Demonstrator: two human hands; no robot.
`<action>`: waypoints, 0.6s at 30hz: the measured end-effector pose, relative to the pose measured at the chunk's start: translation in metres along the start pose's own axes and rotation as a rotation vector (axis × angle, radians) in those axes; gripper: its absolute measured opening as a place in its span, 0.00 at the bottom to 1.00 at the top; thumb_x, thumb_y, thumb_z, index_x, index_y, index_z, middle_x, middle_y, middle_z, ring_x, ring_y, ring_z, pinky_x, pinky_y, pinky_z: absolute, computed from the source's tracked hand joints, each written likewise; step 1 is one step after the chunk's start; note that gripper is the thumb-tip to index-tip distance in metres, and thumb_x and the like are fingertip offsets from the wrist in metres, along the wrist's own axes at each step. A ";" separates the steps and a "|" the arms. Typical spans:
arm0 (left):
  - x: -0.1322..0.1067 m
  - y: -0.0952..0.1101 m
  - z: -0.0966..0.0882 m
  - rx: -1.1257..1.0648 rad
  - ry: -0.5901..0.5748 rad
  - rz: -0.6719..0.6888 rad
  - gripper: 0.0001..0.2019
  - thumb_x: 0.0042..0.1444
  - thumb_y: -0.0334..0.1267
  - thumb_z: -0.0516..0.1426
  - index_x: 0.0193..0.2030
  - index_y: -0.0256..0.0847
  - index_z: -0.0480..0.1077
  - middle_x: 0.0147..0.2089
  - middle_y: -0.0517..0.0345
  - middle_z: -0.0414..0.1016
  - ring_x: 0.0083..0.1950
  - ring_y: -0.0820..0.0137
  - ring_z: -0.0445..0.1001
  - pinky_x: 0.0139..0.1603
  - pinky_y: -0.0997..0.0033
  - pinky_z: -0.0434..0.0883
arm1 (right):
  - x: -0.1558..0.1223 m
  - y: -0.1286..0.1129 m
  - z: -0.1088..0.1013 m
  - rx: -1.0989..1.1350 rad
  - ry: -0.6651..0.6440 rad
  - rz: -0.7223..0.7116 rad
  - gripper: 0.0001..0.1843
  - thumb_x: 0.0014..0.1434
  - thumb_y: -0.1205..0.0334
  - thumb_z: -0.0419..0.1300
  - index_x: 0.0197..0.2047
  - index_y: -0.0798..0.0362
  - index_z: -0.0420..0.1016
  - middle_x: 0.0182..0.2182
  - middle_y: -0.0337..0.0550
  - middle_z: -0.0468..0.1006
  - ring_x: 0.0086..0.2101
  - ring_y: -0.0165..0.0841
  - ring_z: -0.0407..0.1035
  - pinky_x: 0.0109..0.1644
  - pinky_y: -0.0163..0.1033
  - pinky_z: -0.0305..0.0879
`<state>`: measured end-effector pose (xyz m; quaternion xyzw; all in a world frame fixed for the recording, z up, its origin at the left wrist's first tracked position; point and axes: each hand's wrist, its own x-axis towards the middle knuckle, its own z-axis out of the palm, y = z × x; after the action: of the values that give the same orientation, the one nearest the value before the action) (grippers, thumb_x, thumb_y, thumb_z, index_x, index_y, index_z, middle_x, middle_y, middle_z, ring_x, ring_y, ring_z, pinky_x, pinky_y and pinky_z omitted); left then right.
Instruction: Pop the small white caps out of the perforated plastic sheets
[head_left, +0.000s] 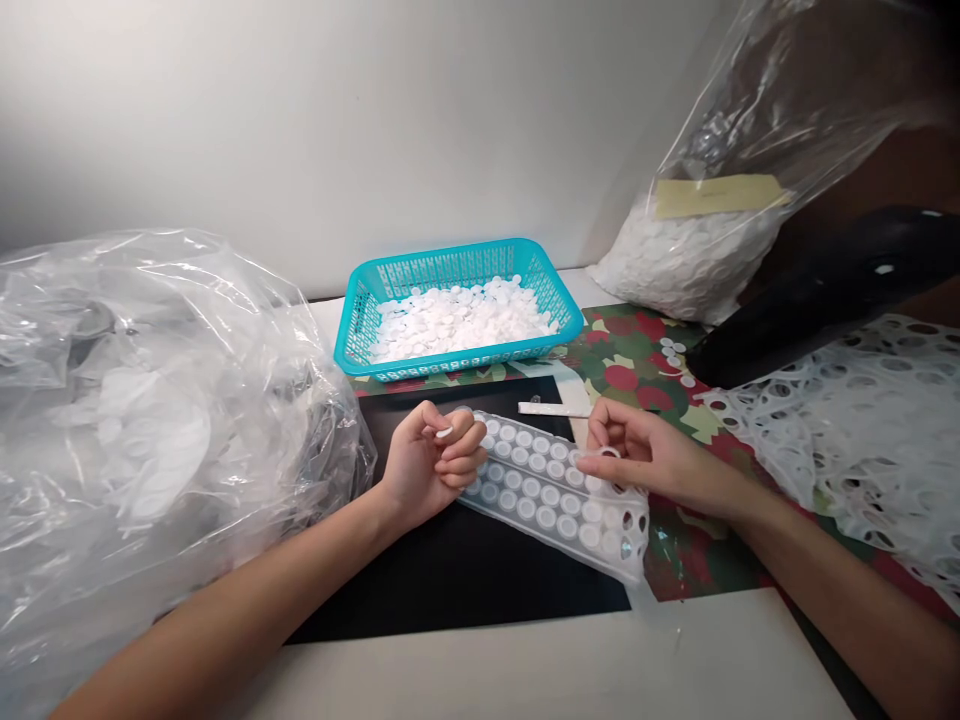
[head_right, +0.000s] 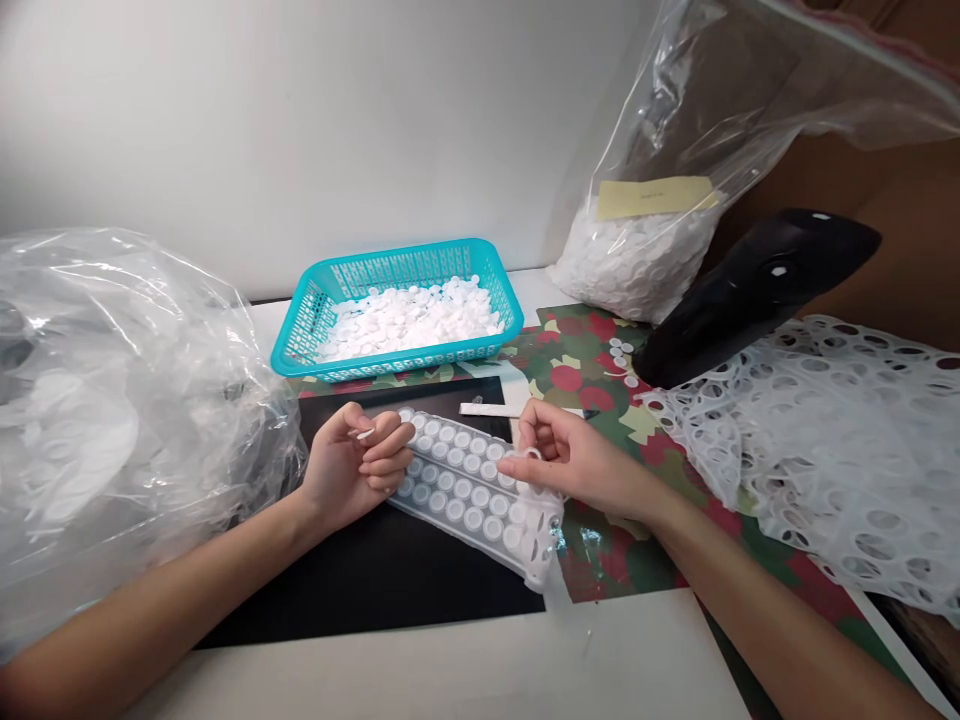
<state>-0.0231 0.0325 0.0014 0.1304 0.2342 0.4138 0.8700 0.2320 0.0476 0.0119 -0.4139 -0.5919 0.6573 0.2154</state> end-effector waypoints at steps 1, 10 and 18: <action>0.000 0.000 0.000 -0.013 0.005 0.004 0.12 0.44 0.32 0.48 0.17 0.37 0.45 0.17 0.65 0.45 0.15 0.82 0.44 0.14 0.83 0.44 | 0.001 0.001 -0.001 -0.034 0.009 0.007 0.18 0.55 0.56 0.64 0.30 0.51 0.56 0.25 0.31 0.59 0.23 0.25 0.54 0.25 0.30 0.51; 0.002 -0.001 0.004 -0.051 0.011 0.018 0.10 0.45 0.26 0.47 0.19 0.37 0.46 0.20 0.63 0.52 0.15 0.83 0.50 0.11 0.88 0.41 | 0.002 0.001 -0.008 -0.225 0.045 0.020 0.21 0.57 0.50 0.61 0.27 0.51 0.53 0.20 0.30 0.55 0.21 0.25 0.51 0.23 0.31 0.46; 0.007 -0.003 0.002 0.149 0.030 -0.047 0.06 0.47 0.24 0.45 0.26 0.39 0.56 0.20 0.68 0.42 0.17 0.81 0.37 0.13 0.85 0.38 | -0.004 0.001 -0.013 -0.280 -0.160 0.050 0.17 0.55 0.58 0.64 0.30 0.51 0.56 0.25 0.32 0.61 0.24 0.25 0.53 0.25 0.30 0.50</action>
<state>-0.0160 0.0360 -0.0002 0.1829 0.2802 0.3766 0.8638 0.2452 0.0521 0.0132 -0.4008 -0.6825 0.6043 0.0915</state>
